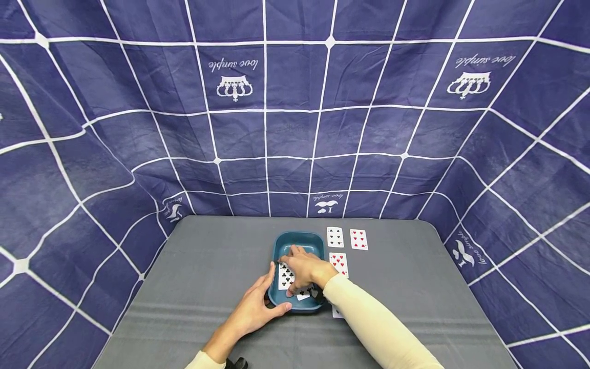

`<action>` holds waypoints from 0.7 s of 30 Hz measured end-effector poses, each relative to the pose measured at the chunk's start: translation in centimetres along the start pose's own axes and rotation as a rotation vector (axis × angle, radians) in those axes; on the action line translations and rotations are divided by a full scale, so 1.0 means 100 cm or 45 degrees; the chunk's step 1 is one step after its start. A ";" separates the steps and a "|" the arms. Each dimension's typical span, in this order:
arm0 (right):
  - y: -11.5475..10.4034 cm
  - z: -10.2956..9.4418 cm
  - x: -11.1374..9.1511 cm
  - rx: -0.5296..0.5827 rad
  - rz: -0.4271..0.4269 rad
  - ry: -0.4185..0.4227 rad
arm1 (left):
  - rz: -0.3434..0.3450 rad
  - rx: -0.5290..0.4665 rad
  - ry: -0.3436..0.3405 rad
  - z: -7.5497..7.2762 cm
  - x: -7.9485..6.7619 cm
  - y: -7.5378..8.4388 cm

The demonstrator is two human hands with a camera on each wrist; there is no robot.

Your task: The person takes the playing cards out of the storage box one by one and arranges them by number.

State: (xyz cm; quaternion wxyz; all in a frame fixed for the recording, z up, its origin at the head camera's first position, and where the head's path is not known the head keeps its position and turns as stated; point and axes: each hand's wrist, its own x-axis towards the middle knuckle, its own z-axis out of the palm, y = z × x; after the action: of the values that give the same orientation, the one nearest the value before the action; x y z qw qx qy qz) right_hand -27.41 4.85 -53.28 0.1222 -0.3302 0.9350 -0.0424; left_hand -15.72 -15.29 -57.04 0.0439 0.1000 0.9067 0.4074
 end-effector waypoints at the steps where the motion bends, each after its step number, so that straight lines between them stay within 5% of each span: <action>1: -0.001 0.001 0.000 -0.006 0.004 0.005 | -0.004 -0.002 -0.003 0.000 0.000 0.000; 21: 0.000 0.005 0.002 0.043 -0.018 0.044 | 0.012 -0.006 -0.006 0.002 0.001 -0.003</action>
State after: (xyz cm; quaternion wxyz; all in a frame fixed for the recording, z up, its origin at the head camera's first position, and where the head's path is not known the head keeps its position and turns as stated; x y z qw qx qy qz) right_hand -27.45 4.71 -53.85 0.1111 -0.3339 0.9338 -0.0647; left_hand -15.84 -15.30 -57.37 0.0442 0.1051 0.9052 0.4095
